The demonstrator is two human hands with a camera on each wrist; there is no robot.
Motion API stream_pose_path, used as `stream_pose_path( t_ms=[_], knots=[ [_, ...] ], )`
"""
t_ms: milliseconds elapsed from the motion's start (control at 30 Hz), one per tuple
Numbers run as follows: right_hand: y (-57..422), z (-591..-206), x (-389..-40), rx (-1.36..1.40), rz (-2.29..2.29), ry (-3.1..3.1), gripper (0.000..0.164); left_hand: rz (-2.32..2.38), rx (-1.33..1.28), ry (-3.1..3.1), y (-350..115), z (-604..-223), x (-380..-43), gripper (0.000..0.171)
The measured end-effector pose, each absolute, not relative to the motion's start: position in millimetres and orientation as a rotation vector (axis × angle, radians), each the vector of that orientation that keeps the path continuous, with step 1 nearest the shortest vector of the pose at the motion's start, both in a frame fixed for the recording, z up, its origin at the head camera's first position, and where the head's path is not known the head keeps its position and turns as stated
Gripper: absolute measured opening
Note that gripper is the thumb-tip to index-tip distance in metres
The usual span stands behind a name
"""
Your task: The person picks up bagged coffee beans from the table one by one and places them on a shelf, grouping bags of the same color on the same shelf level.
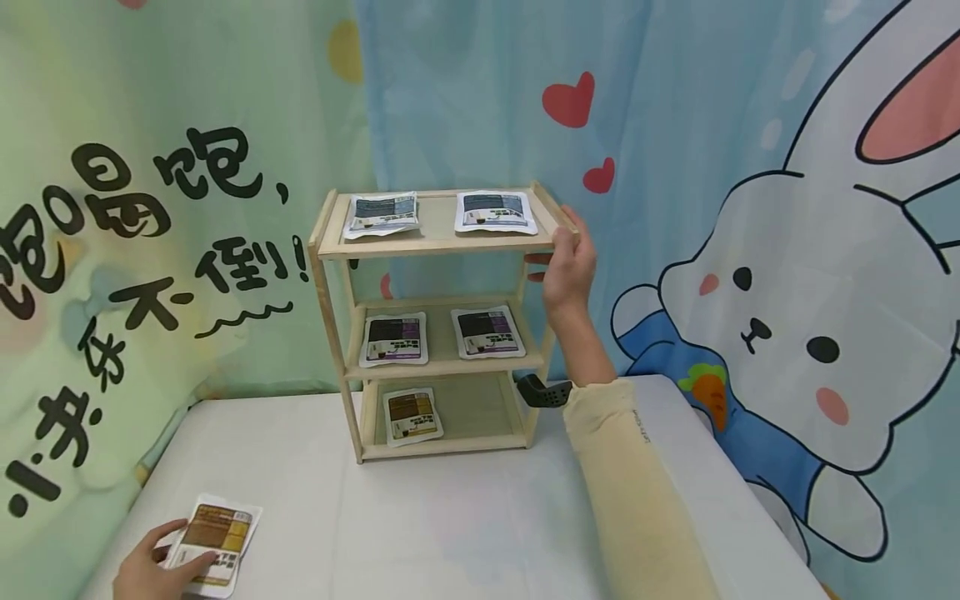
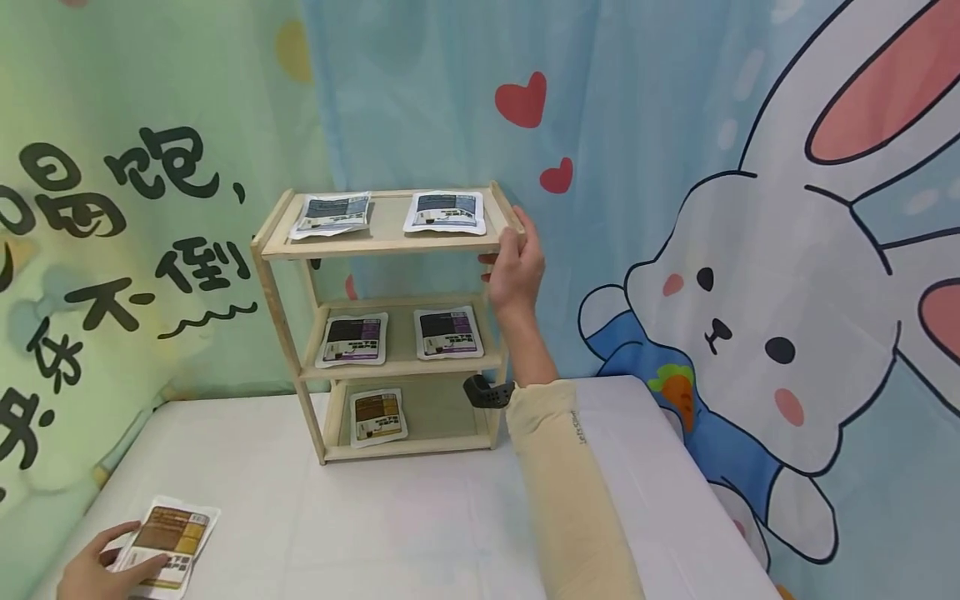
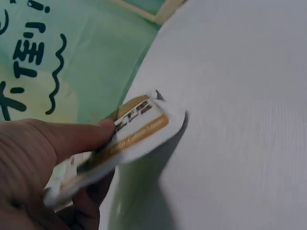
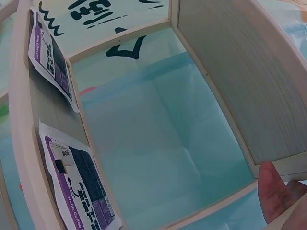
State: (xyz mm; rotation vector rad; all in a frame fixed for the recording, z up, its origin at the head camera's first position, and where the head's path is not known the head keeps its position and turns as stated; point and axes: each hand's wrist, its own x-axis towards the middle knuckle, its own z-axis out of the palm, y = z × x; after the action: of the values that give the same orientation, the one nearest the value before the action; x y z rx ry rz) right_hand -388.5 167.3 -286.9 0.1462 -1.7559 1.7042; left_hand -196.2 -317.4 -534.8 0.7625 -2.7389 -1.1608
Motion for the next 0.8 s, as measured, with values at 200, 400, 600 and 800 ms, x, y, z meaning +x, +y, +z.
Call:
stream_pose_path(
  t_ms=[200, 400, 600, 800],
  knots=[
    [168, -291, -388, 0.177, 1.698, -1.736, 0.052, -1.453, 0.611, -2.596, -297, -528, -203, 0.065],
    [169, -292, -388, 0.191, 1.691, -1.730, 0.051, -1.563, 0.472, -2.605, -283, -532, -219, 0.052],
    [169, -292, -388, 0.184, 1.715, -1.726, 0.052, -1.591, 0.246, -2.811, -270, -540, -226, 0.065],
    [168, -290, -387, 0.177, 1.697, -1.735, 0.052, -1.687, 0.006, -2.917, -259, -549, -228, 0.071]
  ],
)
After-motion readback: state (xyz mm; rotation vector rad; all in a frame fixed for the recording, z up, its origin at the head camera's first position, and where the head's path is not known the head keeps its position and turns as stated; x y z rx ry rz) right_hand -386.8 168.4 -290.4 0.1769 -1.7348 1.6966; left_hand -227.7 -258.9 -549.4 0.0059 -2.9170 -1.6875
